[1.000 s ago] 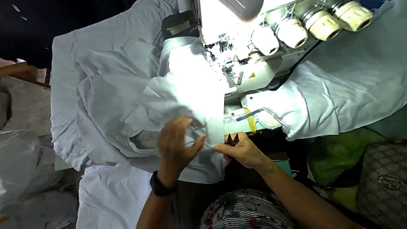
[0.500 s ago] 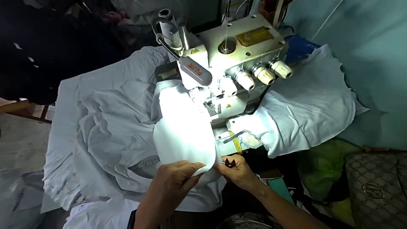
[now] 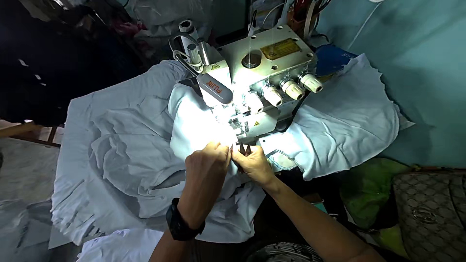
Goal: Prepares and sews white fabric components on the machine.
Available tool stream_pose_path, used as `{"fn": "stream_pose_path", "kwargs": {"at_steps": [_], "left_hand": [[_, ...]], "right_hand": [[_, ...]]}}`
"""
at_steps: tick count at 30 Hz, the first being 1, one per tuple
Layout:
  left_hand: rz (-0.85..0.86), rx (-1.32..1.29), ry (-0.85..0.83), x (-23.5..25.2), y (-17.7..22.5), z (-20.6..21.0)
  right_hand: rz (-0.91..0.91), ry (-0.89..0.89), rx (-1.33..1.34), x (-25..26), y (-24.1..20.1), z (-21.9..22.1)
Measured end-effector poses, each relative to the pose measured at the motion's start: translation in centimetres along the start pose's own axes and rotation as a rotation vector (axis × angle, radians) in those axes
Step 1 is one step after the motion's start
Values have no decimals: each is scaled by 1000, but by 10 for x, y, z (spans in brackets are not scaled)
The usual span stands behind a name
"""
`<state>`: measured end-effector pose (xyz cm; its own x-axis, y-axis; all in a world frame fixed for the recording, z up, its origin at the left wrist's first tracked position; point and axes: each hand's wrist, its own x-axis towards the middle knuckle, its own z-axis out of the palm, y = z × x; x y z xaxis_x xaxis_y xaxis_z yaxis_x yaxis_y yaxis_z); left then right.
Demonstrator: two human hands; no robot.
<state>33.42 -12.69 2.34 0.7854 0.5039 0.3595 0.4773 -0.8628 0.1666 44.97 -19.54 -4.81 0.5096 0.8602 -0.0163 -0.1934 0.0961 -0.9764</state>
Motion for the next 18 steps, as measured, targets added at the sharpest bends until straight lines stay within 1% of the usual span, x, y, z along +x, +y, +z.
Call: {"fn": "stream_pose_path", "kwargs": {"at_steps": [2, 4, 5, 7, 9, 11, 13, 15, 18], "left_hand": [[-67, 52, -9, -9, 17, 0], [-144, 48, -28, -27, 28, -3], [-173, 4, -28, -37, 26, -6], [-195, -151, 19, -52, 8, -8], [-162, -302, 86, -57, -5, -6], [-86, -265, 70, -55, 1, -11], [-51, -155, 23, -48, 11, -15], [-55, -62, -11, -37, 15, -14], [-85, 6, -9, -18, 17, -5]], "right_hand": [[-9, -6, -21, -3, 1, 0], [-42, -58, -95, -9, 3, -6], [-87, -88, -147, -12, 5, -10], [-205, -132, -227, -18, 8, -18], [-273, -143, -254, -23, 9, -22], [-255, -131, -230, -24, 6, -21], [-201, -100, -201, -22, 5, -17], [-181, -61, -191, -18, 5, -13], [-167, -19, -189, -14, 3, -10]]}}
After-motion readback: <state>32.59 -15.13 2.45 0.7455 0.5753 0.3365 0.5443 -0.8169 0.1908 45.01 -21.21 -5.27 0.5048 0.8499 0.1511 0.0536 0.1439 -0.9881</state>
